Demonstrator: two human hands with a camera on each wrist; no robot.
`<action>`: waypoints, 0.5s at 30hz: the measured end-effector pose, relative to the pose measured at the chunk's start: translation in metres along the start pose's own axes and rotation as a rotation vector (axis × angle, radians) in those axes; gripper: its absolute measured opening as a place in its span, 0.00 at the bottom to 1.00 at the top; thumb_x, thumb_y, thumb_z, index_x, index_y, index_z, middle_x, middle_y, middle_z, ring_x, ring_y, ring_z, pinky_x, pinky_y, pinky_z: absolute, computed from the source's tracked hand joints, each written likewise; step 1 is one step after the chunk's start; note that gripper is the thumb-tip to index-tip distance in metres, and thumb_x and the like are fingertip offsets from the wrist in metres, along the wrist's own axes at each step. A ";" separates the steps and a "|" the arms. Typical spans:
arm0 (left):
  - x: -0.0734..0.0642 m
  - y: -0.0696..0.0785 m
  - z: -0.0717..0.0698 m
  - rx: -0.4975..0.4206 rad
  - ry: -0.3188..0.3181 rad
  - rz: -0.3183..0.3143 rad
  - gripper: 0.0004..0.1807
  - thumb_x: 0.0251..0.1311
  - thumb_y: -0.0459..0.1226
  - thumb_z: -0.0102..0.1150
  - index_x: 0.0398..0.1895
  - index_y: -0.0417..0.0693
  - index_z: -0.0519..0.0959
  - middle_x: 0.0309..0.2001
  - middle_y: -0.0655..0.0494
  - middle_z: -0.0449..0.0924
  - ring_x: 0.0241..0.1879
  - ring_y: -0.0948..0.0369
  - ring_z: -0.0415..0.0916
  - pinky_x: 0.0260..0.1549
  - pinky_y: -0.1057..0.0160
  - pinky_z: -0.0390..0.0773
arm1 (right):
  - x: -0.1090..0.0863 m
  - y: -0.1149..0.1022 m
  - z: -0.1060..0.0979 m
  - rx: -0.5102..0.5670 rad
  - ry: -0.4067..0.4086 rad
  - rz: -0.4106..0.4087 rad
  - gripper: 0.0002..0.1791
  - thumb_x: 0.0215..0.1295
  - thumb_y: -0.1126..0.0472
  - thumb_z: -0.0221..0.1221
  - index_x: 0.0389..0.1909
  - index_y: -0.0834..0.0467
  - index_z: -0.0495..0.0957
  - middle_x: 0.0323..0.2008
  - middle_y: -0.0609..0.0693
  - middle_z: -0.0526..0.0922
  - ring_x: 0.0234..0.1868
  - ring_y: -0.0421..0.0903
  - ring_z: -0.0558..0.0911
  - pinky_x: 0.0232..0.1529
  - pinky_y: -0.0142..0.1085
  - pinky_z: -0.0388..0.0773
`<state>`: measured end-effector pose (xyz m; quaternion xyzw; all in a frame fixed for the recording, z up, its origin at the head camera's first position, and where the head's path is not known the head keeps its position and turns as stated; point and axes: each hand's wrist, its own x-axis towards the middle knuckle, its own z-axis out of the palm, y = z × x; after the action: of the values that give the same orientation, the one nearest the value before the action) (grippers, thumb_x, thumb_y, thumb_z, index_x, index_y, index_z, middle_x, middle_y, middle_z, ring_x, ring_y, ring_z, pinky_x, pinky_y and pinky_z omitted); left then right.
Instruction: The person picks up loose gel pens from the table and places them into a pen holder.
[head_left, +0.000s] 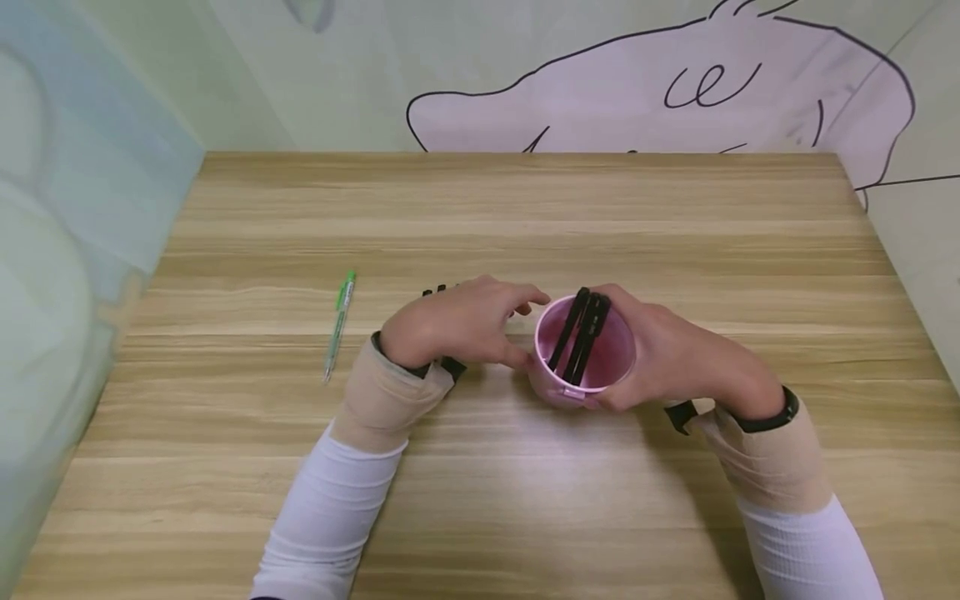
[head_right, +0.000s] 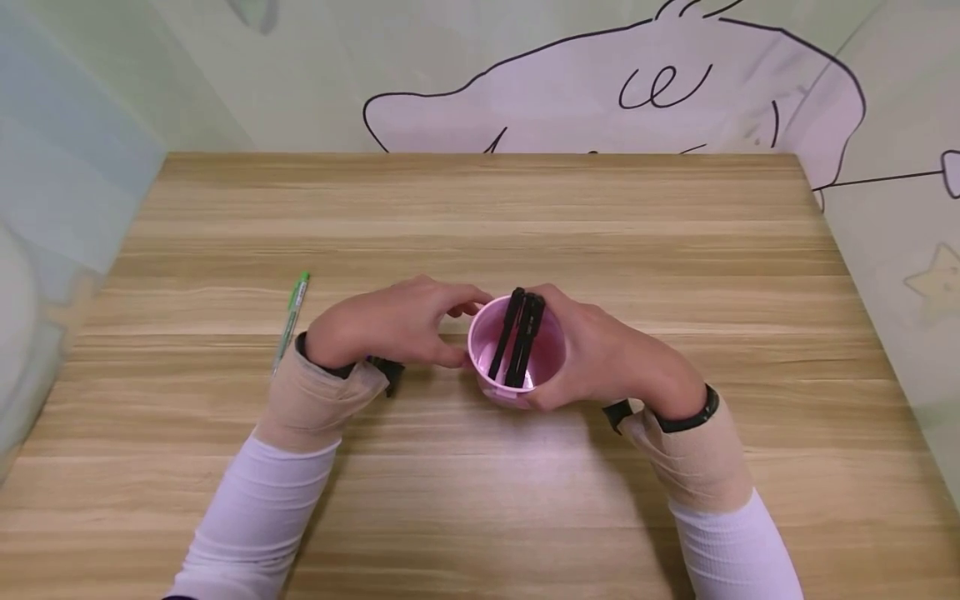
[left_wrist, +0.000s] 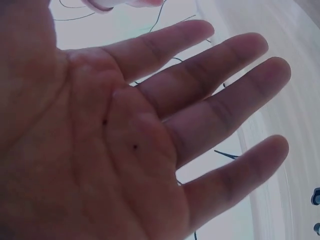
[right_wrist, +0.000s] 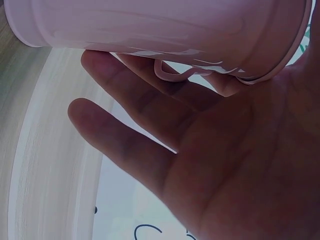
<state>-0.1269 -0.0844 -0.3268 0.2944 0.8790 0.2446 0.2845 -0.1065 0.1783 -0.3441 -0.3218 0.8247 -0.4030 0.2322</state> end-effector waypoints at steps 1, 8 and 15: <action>0.000 0.000 0.000 0.007 0.004 -0.005 0.39 0.57 0.44 0.70 0.72 0.46 0.68 0.62 0.47 0.77 0.60 0.54 0.74 0.56 0.54 0.75 | 0.000 0.000 0.000 -0.001 0.000 0.000 0.51 0.39 0.56 0.81 0.65 0.52 0.63 0.53 0.46 0.80 0.49 0.46 0.81 0.50 0.46 0.80; -0.001 -0.001 -0.001 0.044 0.034 -0.038 0.39 0.61 0.46 0.67 0.73 0.44 0.66 0.61 0.44 0.77 0.60 0.52 0.74 0.56 0.53 0.75 | 0.000 0.001 0.000 -0.005 0.001 -0.015 0.50 0.40 0.55 0.81 0.65 0.52 0.63 0.53 0.46 0.80 0.50 0.44 0.81 0.51 0.47 0.80; -0.002 -0.002 -0.001 0.083 0.066 -0.045 0.38 0.62 0.48 0.65 0.73 0.43 0.66 0.60 0.44 0.78 0.59 0.52 0.75 0.57 0.53 0.74 | 0.000 0.001 0.000 -0.016 0.007 -0.023 0.50 0.40 0.54 0.81 0.65 0.52 0.64 0.53 0.45 0.80 0.49 0.44 0.81 0.50 0.47 0.79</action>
<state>-0.1275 -0.0875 -0.3266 0.2777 0.9037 0.2109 0.2485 -0.1073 0.1788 -0.3449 -0.3318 0.8250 -0.3999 0.2222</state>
